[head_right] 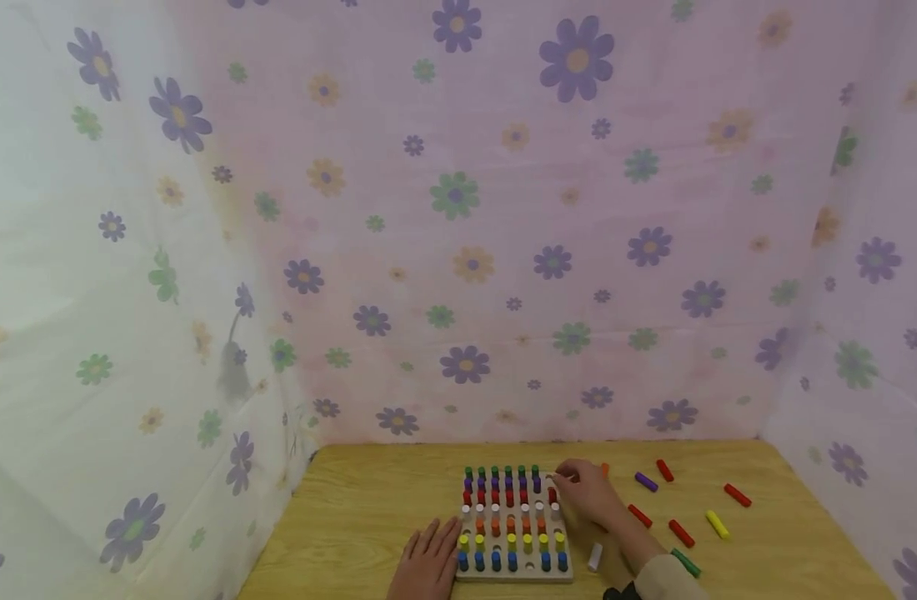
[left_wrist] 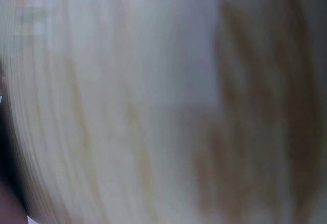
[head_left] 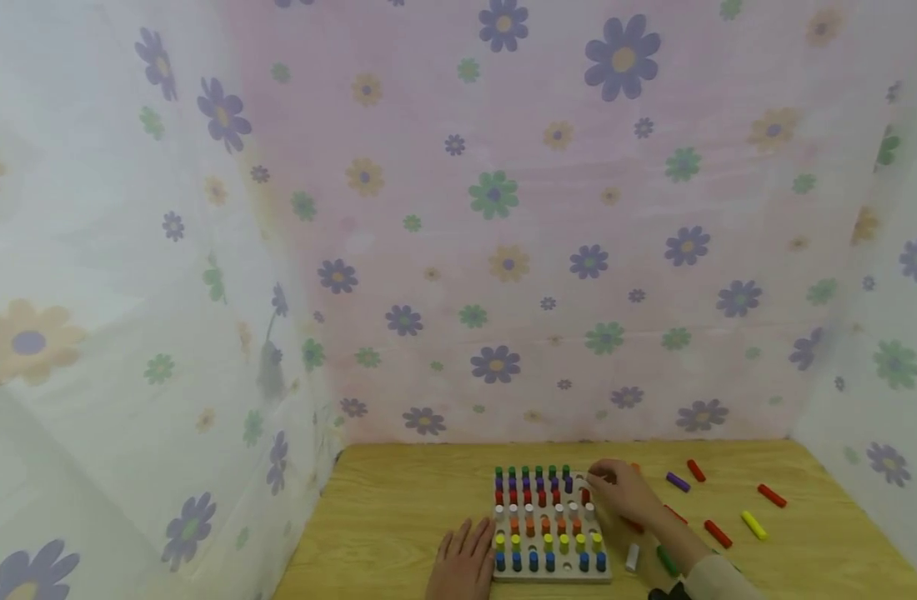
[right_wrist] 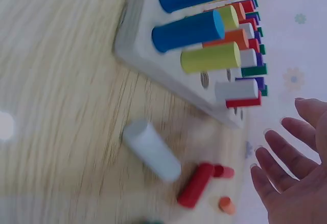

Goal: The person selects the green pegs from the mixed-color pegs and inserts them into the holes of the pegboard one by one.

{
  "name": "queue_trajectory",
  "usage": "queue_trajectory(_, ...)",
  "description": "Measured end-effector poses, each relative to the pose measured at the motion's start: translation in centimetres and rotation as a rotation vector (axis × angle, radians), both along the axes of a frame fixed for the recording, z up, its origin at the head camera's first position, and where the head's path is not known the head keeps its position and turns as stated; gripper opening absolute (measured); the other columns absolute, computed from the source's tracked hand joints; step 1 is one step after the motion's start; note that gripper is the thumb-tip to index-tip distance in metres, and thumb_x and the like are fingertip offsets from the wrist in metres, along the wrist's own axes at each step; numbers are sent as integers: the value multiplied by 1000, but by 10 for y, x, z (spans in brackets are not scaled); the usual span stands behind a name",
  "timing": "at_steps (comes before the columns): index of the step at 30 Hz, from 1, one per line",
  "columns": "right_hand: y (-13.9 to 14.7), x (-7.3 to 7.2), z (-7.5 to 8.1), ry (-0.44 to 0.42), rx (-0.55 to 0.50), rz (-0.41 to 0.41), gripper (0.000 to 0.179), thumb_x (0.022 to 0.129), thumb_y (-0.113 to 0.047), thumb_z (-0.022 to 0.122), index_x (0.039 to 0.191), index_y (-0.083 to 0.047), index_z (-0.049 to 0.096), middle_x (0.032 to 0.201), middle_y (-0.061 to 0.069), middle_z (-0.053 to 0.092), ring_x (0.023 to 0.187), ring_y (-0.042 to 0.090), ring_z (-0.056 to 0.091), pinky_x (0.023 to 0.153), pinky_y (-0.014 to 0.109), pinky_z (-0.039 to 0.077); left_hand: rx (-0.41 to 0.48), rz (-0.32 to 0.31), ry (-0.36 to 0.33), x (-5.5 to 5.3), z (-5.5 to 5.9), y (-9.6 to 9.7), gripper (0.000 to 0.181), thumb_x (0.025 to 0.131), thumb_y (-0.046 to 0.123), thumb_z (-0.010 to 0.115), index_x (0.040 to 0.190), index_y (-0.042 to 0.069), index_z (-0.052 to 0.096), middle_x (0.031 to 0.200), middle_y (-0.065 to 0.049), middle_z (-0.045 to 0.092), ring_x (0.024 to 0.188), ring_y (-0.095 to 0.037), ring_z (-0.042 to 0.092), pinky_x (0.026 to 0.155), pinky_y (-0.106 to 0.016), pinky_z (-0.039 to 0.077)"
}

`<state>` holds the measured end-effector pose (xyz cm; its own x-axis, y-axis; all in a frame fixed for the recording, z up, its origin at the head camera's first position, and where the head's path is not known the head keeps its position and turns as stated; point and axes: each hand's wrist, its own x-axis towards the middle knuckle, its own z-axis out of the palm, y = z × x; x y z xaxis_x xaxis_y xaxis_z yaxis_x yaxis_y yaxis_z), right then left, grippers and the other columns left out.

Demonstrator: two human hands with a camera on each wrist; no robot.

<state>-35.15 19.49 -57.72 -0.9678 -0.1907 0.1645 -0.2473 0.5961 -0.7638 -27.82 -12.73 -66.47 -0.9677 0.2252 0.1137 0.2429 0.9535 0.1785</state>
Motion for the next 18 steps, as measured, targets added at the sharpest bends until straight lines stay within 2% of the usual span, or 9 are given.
queue_trajectory(5,22,14,11,13,20,22,24,100,-17,68,114,3,71,105,8,73,94,28,68,76,41,60,-9,2,-11,-3,-4,-1,62,110,56,17,154,27,50,155,10,50,145,-24,42,118,-55,32)
queue_trajectory(9,38,22,18,-1,45,8,25,100,-19,68,116,1,71,108,9,71,97,28,67,78,44,60,7,2,-16,-2,-1,-2,60,111,55,19,155,28,49,155,10,49,146,-24,42,118,-55,32)
queue_trajectory(18,73,38,20,59,107,26,30,98,-18,71,119,4,69,115,17,70,99,31,66,80,45,59,31,-6,-42,-3,0,-1,61,110,56,18,155,27,49,156,10,49,146,-25,41,119,-55,31)
